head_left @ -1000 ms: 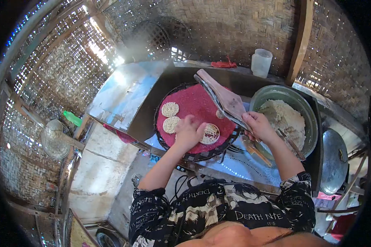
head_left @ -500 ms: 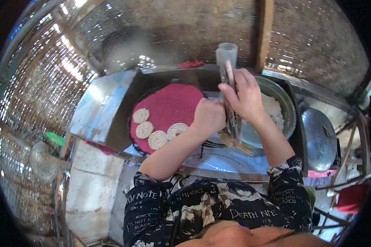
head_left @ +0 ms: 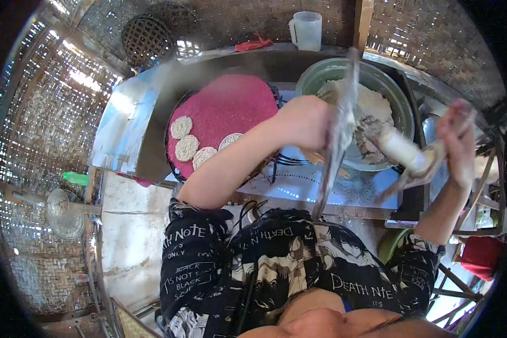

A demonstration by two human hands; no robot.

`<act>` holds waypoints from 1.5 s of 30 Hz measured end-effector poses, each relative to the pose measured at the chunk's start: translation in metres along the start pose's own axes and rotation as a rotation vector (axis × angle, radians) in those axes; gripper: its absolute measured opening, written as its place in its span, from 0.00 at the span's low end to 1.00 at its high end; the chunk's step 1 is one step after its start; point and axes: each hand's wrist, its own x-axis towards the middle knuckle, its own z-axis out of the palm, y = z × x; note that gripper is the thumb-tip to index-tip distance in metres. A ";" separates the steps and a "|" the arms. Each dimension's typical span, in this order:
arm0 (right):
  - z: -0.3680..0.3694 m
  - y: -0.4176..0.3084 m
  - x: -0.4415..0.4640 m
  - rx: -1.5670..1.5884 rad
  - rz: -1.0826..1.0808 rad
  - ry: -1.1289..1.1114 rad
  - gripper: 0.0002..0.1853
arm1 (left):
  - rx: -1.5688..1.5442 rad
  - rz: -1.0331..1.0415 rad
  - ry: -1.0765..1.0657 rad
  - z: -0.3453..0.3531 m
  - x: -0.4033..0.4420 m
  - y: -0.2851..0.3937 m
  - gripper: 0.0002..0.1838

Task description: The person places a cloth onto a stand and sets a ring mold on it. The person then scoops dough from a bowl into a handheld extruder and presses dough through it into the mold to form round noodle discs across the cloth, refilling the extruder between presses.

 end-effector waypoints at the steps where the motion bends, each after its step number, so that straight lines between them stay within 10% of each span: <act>1: -0.012 0.012 0.002 0.197 -0.026 0.098 0.22 | -0.179 0.027 0.052 0.010 0.003 -0.022 0.16; 6: 0.022 0.035 -0.004 0.617 -0.044 0.973 0.10 | -1.432 0.239 -0.129 0.046 0.031 -0.039 0.39; 9: 0.065 0.063 -0.013 0.848 -0.084 0.786 0.10 | -1.658 0.582 0.121 0.074 0.070 -0.053 0.39; 14: 0.109 0.081 -0.011 0.861 0.022 0.294 0.10 | -1.518 0.749 0.652 0.051 0.072 -0.049 0.11; 18: 0.096 0.207 -0.010 -0.624 -0.008 -0.400 0.12 | -1.451 0.443 0.712 0.048 0.053 -0.063 0.08; 22: 0.079 0.248 -0.005 -1.007 0.407 -0.763 0.12 | -1.490 0.151 0.433 0.043 0.031 -0.073 0.09; 24: 0.057 0.229 0.006 -1.106 0.304 -0.804 0.11 | -1.140 -0.007 0.394 0.041 0.017 -0.075 0.11; 31: 0.013 0.127 0.050 -1.520 0.100 -1.021 0.07 | -1.364 -0.189 0.346 0.031 -0.012 -0.081 0.16; 45: 0.053 0.164 0.017 -1.378 0.130 -1.316 0.09 | -1.084 -0.194 0.439 0.038 -0.019 -0.088 0.14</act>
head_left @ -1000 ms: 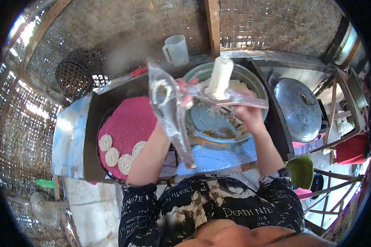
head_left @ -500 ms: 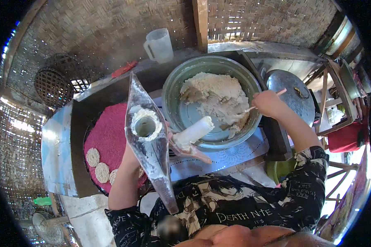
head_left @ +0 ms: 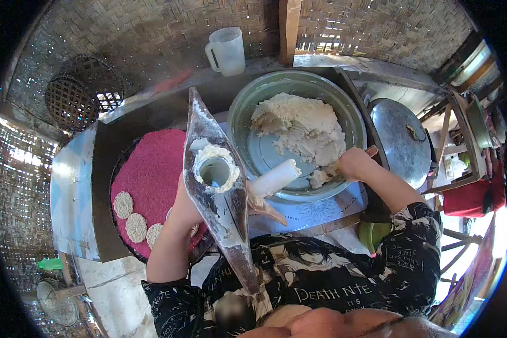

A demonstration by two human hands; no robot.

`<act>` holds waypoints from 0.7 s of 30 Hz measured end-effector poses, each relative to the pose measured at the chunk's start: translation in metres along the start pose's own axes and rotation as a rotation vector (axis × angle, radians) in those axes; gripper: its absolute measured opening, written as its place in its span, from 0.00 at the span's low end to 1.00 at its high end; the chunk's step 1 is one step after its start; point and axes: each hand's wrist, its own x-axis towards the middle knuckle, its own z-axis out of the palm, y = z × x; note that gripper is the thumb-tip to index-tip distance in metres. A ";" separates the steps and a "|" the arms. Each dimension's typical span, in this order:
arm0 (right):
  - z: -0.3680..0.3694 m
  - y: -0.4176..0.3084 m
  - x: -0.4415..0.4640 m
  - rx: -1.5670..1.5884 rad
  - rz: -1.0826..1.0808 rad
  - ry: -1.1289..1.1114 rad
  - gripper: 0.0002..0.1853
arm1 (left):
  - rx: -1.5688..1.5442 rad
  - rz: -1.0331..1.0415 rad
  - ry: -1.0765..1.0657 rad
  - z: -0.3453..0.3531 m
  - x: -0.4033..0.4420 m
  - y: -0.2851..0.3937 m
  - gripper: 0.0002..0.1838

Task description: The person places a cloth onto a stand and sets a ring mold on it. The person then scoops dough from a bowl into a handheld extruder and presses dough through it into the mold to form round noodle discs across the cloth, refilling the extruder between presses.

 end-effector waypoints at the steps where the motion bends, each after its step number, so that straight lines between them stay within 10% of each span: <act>1: -0.001 -0.002 -0.002 0.030 -0.002 0.007 0.10 | -0.007 0.017 -0.028 0.000 0.001 0.003 0.14; 21: -0.093 0.023 -0.160 1.329 -0.162 0.265 0.19 | 0.717 0.300 -0.159 0.027 0.032 0.022 0.25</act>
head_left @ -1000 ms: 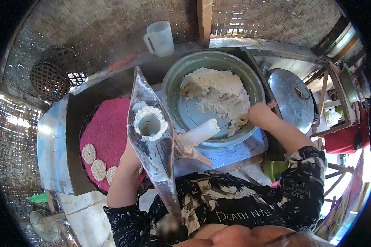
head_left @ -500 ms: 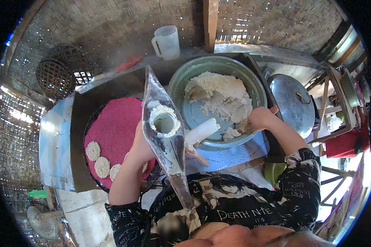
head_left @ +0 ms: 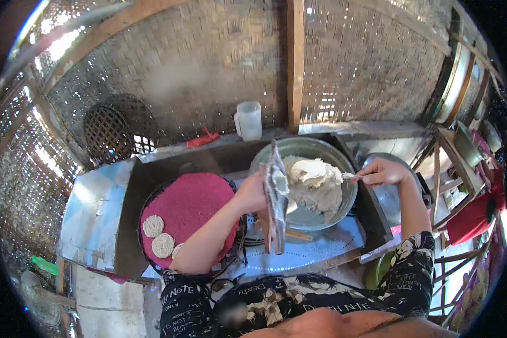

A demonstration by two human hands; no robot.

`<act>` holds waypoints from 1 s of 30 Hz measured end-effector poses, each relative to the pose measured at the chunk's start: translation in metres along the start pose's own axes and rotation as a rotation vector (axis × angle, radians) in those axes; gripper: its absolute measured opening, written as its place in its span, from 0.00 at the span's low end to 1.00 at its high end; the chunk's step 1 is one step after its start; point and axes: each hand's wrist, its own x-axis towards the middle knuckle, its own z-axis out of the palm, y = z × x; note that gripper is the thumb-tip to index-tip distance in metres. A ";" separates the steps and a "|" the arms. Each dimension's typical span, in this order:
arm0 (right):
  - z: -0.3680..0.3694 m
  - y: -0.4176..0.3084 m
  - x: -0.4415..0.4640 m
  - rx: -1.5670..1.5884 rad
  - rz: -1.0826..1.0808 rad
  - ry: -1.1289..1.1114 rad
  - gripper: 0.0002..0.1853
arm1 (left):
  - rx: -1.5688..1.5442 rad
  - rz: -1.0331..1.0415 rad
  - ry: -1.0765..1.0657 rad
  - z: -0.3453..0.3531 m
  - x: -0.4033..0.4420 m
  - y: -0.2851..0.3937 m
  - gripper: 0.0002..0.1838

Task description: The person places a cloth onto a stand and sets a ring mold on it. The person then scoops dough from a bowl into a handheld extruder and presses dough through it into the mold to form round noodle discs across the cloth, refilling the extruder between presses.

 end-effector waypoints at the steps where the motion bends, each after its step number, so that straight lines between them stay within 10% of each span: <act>1: 0.002 -0.006 0.000 0.020 -0.060 -0.070 0.19 | 0.011 -0.005 -0.039 0.000 0.003 0.006 0.27; 5: 0.014 -0.030 0.002 -0.125 0.010 -0.079 0.18 | -0.037 0.094 -0.060 0.003 0.005 0.007 0.27; 15: 0.064 -0.099 0.021 -1.588 -0.696 0.593 0.10 | -0.016 -0.092 0.129 0.041 0.017 0.010 0.23; 19: 0.069 -0.068 0.026 -1.542 -0.951 0.668 0.10 | -0.074 -0.211 0.141 0.066 0.035 -0.010 0.27; 25: -0.014 -0.034 -0.009 -1.144 -0.673 0.965 0.08 | -0.146 -0.315 0.106 0.063 0.045 -0.024 0.27; 30: -0.027 -0.007 0.022 -1.054 -0.692 0.801 0.09 | -0.133 -0.390 0.157 0.065 0.051 0.002 0.25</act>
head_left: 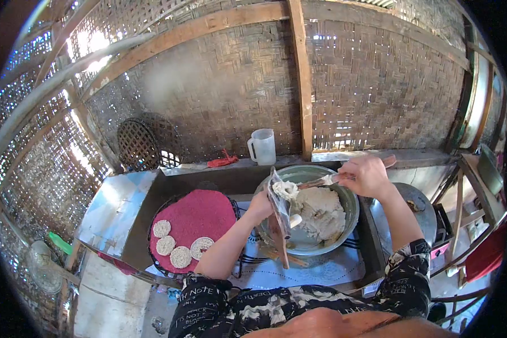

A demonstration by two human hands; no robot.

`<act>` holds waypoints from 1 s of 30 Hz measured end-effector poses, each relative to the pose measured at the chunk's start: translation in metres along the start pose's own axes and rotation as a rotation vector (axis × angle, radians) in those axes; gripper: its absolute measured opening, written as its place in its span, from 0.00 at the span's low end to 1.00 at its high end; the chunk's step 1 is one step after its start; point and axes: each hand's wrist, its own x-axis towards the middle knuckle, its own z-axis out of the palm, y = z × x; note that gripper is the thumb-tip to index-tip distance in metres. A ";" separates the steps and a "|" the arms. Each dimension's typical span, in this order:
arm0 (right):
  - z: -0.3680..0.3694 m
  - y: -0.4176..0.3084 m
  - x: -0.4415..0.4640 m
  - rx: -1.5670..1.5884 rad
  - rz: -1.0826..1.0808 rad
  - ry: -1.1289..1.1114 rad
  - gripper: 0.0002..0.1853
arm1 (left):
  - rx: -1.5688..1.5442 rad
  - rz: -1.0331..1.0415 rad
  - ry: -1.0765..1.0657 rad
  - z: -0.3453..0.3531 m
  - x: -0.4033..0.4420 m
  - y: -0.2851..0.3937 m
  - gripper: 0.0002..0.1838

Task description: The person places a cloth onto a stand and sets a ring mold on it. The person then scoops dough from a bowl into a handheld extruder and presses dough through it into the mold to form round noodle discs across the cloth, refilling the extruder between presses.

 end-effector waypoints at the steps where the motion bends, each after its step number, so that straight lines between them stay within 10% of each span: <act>1: -0.003 0.001 0.001 0.021 -0.003 -0.018 0.09 | -0.020 0.012 -0.012 -0.001 0.002 -0.003 0.25; 14: 0.051 -0.019 0.028 0.032 -0.344 0.008 0.07 | 0.046 0.060 -0.061 0.019 0.019 -0.021 0.26; 19: -0.006 0.024 0.013 0.117 -0.078 0.131 0.07 | -0.192 -0.111 -0.132 -0.017 0.009 -0.011 0.25; 30: 0.023 -0.002 0.025 0.034 -0.236 0.079 0.07 | 0.342 0.075 -0.034 0.014 0.015 -0.001 0.31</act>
